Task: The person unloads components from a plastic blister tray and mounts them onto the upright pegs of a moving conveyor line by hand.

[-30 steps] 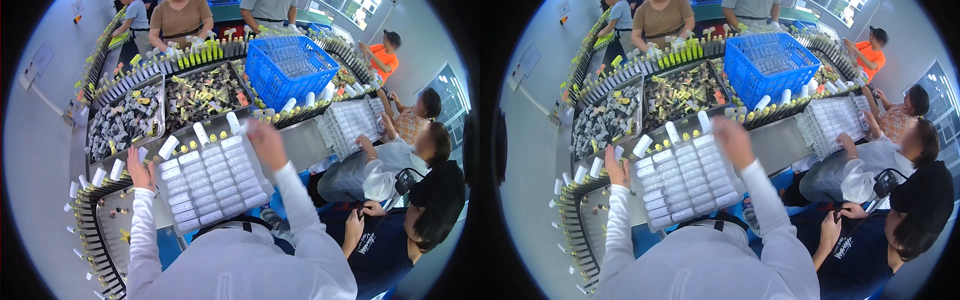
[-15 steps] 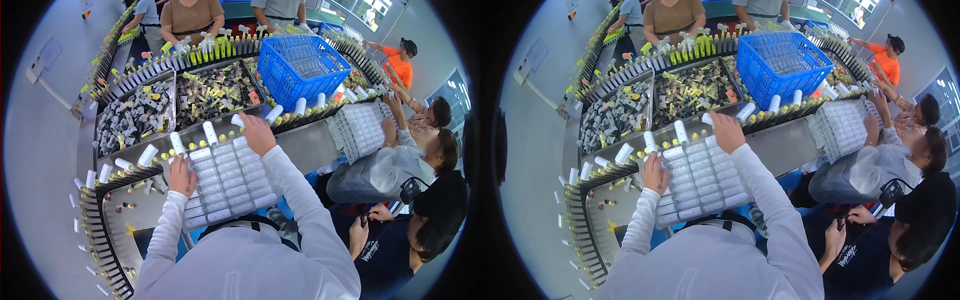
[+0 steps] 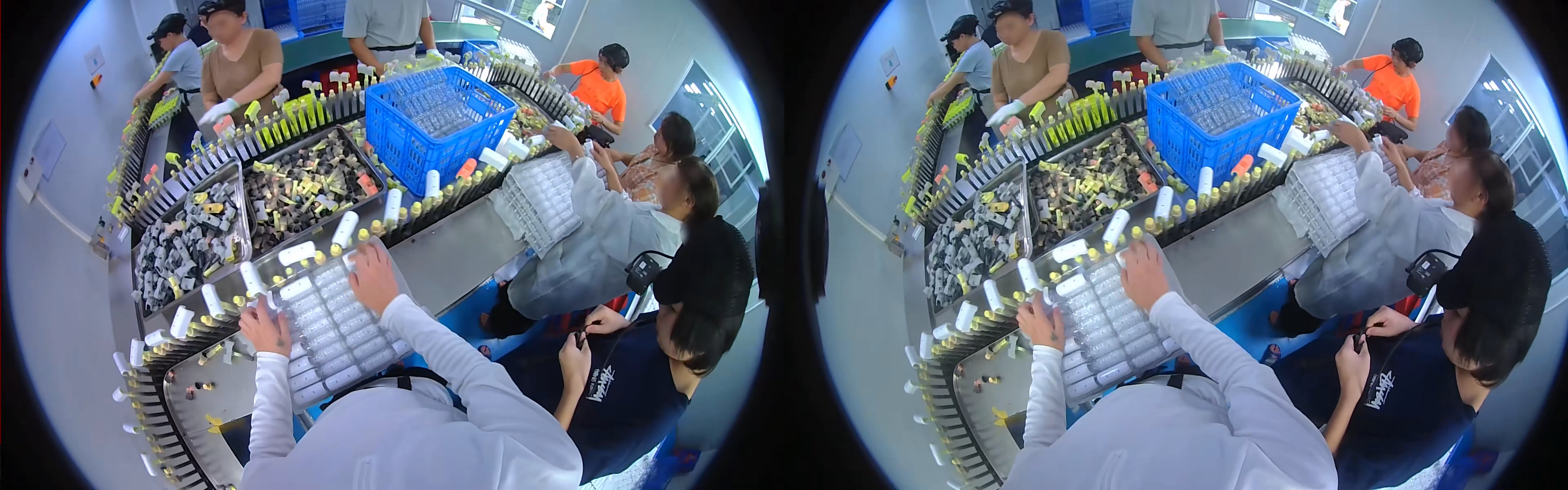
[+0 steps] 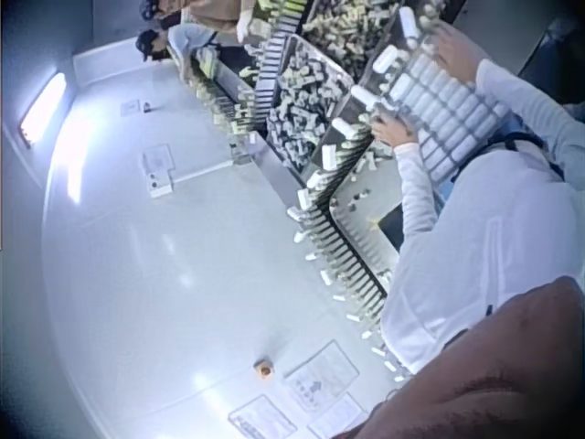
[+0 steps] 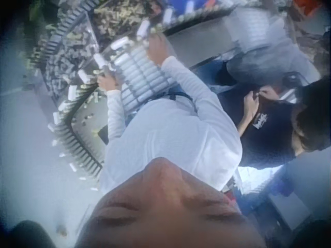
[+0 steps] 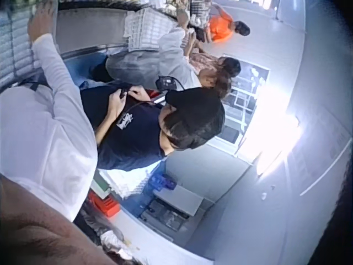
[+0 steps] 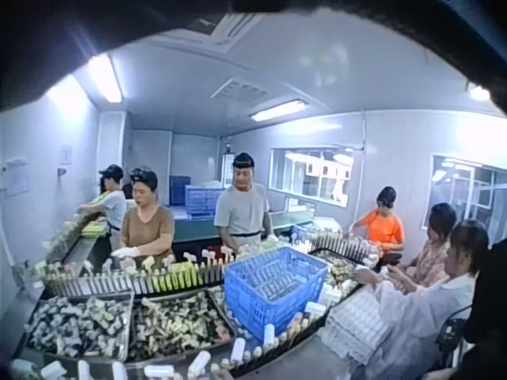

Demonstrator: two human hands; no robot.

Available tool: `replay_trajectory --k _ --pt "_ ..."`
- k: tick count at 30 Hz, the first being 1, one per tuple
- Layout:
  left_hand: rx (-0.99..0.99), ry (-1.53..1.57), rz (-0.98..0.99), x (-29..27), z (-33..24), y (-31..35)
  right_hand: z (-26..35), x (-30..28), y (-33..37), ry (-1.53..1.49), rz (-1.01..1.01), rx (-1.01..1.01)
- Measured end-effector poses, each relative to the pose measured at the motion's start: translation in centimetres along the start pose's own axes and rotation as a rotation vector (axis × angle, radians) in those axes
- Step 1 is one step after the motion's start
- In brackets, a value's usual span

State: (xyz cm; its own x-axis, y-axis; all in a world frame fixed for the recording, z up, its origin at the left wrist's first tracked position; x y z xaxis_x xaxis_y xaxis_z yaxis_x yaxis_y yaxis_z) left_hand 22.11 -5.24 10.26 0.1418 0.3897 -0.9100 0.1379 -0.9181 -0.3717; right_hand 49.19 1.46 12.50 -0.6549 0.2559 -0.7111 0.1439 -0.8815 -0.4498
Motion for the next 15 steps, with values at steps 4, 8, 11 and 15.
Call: replay_trajectory --k 4,8,11,15 --pt "-0.028 -0.016 0.007 0.2 -0.1 0.1 0.0 0.7 -1.4 0.014 0.021 0.114" --pt "0.025 -0.07 -0.061 0.4 0.1 0.1 0.1 0.6 -1.4 0.016 0.048 0.197" --pt "0.059 0.114 -0.043 2.1 1.5 0.1 0.3 0.5 -1.5 -0.068 0.088 0.23" --pt "0.017 0.153 -0.023 1.2 0.6 -0.1 -0.2 -0.2 -0.8 -0.094 -0.08 0.056"
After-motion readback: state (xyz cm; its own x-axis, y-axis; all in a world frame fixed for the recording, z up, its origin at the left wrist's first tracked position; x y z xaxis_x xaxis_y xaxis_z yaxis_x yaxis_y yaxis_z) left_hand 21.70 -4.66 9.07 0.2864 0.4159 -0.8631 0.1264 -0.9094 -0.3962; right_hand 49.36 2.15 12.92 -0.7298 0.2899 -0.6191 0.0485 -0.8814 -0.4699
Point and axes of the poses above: each hand's wrist, its own y-axis away from the middle knuckle, its own x-axis out of the palm, z = x × y, the point moved 1 cm from there along -y, towards the middle knuckle, and after that the axes turned 12 degrees about -y, right-handed, at the moved point
